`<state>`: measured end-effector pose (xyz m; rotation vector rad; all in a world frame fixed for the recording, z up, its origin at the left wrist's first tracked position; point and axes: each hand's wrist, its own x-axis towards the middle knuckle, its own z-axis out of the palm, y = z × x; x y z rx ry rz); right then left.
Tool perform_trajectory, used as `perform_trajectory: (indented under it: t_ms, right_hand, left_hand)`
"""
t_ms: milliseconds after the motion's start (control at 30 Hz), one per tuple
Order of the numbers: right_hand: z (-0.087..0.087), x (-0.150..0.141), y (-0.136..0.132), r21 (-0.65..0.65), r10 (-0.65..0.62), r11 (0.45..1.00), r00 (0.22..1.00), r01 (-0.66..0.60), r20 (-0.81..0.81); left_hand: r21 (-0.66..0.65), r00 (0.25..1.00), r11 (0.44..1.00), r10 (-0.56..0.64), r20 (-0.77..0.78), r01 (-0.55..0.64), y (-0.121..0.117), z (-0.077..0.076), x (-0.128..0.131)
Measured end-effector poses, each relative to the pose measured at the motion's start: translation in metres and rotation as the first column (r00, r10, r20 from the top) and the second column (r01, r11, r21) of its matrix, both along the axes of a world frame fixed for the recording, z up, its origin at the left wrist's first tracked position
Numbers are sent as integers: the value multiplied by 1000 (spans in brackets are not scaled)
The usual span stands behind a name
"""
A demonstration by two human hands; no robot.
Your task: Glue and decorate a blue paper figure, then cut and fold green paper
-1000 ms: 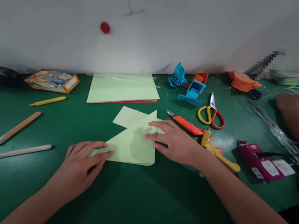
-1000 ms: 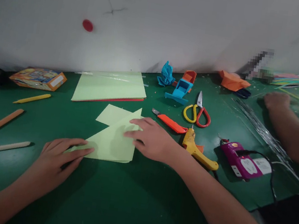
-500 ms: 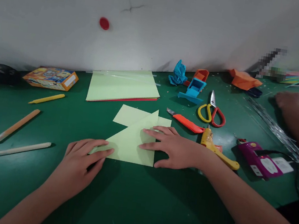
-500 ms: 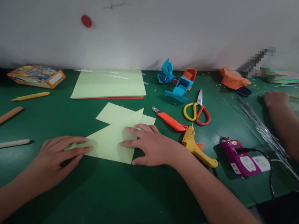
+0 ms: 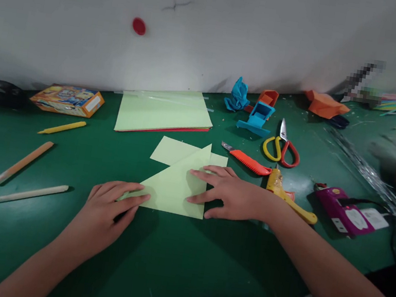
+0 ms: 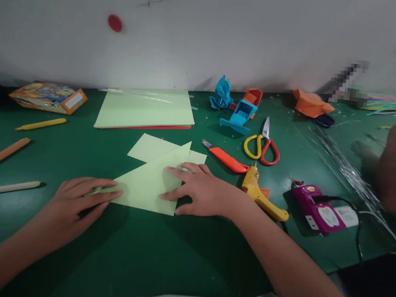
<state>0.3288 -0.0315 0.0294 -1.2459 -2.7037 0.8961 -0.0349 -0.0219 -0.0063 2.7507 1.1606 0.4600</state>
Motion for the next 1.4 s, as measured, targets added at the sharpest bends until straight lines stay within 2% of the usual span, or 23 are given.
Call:
perform_trajectory:
  t_ms: [167,367,500,700,800,967,1100,1200,1400]
  right_hand:
    - [-3,2,0,12,10,1000,1000,-10,-3]
    - [-4,4,1,26,14,1000,1000,-14,-23]
    - [-7,4,2,80,-2,997,998,8,-66]
    - [-9,4,4,123,-31,992,998,37,-48]
    - [-9,8,6,145,-104,984,995,102,5]
    - [-12,17,12,217,-310,931,949,292,54]
    - [-13,18,16,236,-364,912,928,336,84]
    - [-14,18,17,234,-354,916,931,326,88]
    - [-20,20,21,252,-333,917,941,309,58]
  left_hand:
    - [-30,999,999,-12,51,14,5,-2,-7]
    - [-39,997,999,41,68,-38,9,-5,-14]
    - [-51,996,997,58,74,-55,8,-2,-14]
    - [-79,986,984,158,-53,-161,3,-3,-8]
    - [-77,976,976,199,-86,-205,4,-5,-10]
    - [-55,990,990,123,-66,-127,9,-5,-18]
    - [-61,993,991,115,-2,-115,14,-1,-27]
    - [-85,987,984,158,42,-154,16,1,-32]
    - [-166,946,939,316,73,-300,16,4,-33]
